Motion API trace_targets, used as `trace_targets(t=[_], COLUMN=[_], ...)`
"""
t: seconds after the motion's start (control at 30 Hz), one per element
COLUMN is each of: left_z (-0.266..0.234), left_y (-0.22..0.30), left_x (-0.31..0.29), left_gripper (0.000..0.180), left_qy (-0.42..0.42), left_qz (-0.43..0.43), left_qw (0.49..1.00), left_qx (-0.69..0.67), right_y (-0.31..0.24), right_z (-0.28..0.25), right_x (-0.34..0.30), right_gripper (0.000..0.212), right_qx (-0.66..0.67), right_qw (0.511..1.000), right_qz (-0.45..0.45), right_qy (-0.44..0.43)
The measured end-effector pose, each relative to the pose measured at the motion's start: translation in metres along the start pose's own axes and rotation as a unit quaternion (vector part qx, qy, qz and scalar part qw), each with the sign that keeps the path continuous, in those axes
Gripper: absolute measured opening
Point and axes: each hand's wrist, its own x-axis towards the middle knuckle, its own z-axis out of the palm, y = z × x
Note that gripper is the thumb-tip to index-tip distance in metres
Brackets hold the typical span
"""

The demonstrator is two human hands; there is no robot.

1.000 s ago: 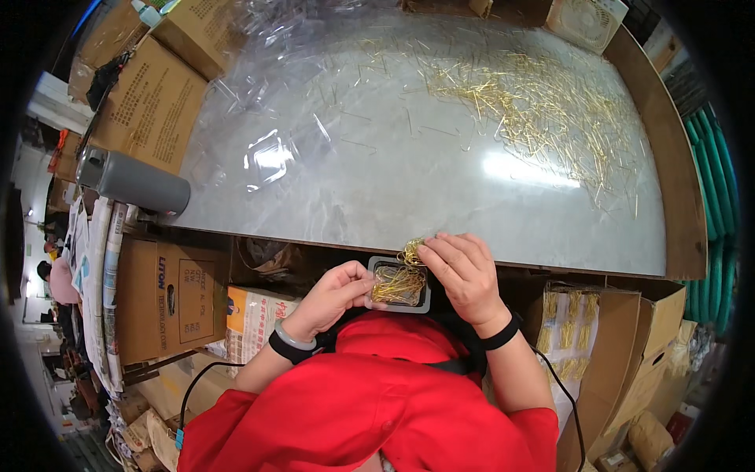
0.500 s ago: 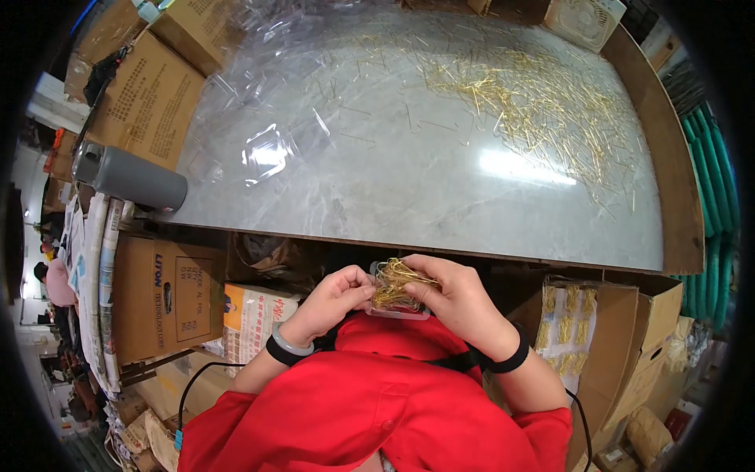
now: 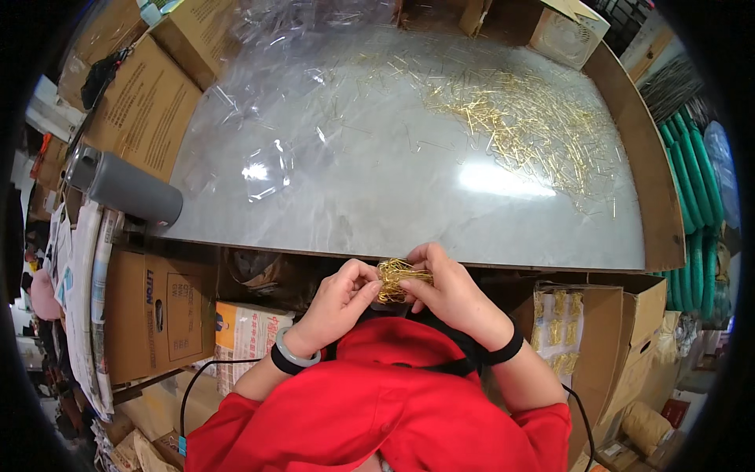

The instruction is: Packaging small gold-colored metallic items into small plastic bags.

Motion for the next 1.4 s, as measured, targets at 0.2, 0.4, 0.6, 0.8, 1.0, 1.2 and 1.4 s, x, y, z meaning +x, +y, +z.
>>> trace_targets(t=[0.2,0.4,0.6,0.8,1.0,1.2,1.4], left_z=[-0.006,-0.013,-0.023,-0.025,-0.021,-0.02,-0.017], left_y=[-0.002,0.003,0.028,0.01,0.002,0.005,0.005], left_x=[0.011,0.037,0.051,0.064,0.069,0.071,0.079], left_gripper=[0.02,0.043,0.05,0.068,0.068,0.065,0.064], left_qy=[0.003,0.047,0.067,0.092,0.045,0.044,0.032], left_qz=[-0.008,0.014,0.009,0.258,0.24,0.239,0.253], left_qw=[0.992,0.987,0.977,0.883,0.888,0.888,0.89], left_qx=[-0.123,-0.15,0.201,0.382,0.391,0.39,0.379], right_y=[-0.039,-0.036,-0.029,-0.031,-0.031,-0.007,0.003], right_z=[0.0,0.007,0.001,0.0,-0.011,-0.024,-0.018], right_x=[0.0,0.029,0.061,0.063,0.053,0.053,0.072], right_gripper=[0.017,0.01,0.01,0.015,0.036,0.048,0.042], right_qx=[-0.096,-0.273,-0.304,-0.318,-0.288,-0.169,-0.093], right_qw=[0.993,0.92,0.901,0.902,0.906,0.946,0.938], right_qz=[-0.038,-0.216,-0.239,-0.229,-0.264,-0.239,-0.273], right_qy=[0.065,0.18,0.199,0.18,0.163,0.142,0.192])
